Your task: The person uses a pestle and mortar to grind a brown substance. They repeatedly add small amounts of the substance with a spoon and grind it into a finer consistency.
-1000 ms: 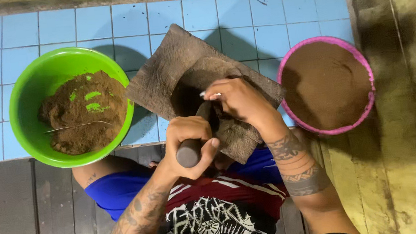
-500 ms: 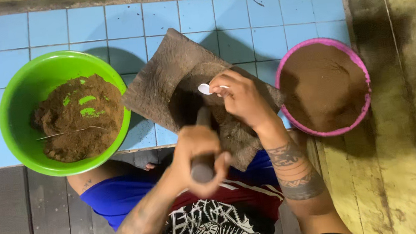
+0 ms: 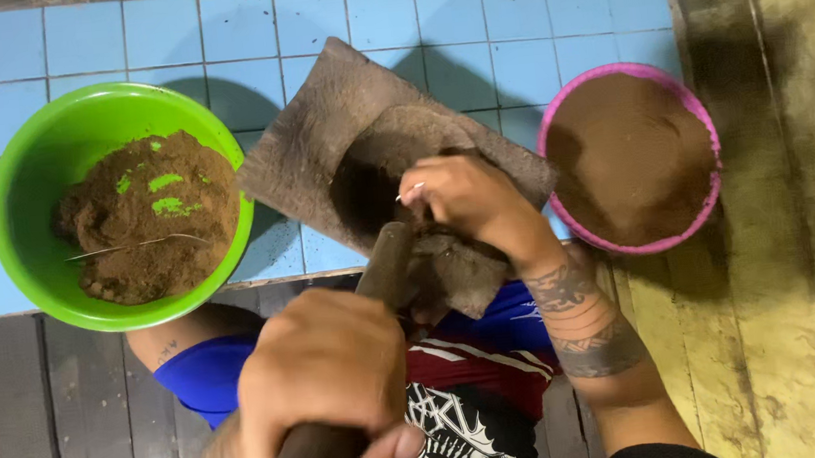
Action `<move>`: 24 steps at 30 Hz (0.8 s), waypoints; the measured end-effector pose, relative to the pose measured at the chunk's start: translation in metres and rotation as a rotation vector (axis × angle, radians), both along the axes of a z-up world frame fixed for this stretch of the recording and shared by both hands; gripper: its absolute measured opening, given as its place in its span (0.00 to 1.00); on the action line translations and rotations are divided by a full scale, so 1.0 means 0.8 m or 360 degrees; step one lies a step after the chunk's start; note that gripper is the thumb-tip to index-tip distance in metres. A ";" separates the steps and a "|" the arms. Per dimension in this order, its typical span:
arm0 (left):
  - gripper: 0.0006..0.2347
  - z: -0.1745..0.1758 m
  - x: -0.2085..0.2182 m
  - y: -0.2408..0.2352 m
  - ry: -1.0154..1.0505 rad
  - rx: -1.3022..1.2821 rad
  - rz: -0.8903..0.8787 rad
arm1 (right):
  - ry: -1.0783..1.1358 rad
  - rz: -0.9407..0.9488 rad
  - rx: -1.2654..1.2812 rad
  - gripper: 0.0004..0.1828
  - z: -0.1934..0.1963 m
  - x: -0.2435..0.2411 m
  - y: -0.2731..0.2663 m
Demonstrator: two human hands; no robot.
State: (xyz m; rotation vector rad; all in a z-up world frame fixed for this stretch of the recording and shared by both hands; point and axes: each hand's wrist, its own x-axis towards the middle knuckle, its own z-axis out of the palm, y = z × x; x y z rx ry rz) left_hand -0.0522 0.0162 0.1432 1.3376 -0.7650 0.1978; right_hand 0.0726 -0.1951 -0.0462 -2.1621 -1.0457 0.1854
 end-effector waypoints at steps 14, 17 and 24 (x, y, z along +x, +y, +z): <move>0.13 -0.175 0.052 -0.023 0.0048 -0.0114 0.0075 | 0.0394 -0.0177 0.0055 0.22 0.034 -0.002 0.008; 0.12 -0.118 0.040 -0.018 0.0086 0.0016 0.0008 | 0.0336 -0.0239 -0.0245 0.21 0.035 -0.008 0.016; 0.13 -0.007 0.018 0.015 0.0058 -0.0041 -0.0151 | 0.0226 -0.0482 0.0096 0.15 0.013 0.000 0.002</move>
